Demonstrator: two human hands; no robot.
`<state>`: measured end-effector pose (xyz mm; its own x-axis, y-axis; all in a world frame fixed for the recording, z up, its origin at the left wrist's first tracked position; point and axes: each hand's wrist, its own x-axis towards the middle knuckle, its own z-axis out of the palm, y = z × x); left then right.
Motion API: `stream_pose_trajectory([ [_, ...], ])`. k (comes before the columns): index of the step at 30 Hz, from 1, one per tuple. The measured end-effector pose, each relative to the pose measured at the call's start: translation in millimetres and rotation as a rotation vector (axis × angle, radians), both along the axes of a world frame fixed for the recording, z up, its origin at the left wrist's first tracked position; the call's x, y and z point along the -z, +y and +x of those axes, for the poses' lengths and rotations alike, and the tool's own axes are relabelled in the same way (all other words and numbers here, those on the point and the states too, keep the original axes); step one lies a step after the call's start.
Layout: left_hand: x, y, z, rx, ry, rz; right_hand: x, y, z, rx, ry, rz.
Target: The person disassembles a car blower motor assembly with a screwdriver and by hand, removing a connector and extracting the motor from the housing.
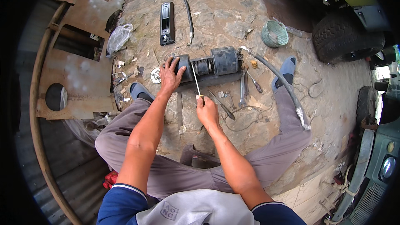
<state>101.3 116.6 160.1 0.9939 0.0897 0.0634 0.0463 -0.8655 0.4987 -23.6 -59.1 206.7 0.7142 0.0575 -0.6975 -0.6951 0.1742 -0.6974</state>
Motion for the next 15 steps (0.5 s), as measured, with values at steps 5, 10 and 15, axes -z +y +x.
stream_pose_trajectory([
  [5, 3.9, 4.7, -3.4, -0.023, 0.031, 0.024, 0.4, 9.4, 5.4, -0.045, 0.035, -0.06],
  [10, 0.0, 0.0, -0.6, -0.012, 0.032, -0.007, -3.5, 5.3, 5.5, 0.337, 0.338, 0.945],
  [15, 1.1, -0.8, -3.5, -0.001, 0.056, -0.009, 7.4, -11.9, 4.9, -0.001, 0.154, 0.525],
])
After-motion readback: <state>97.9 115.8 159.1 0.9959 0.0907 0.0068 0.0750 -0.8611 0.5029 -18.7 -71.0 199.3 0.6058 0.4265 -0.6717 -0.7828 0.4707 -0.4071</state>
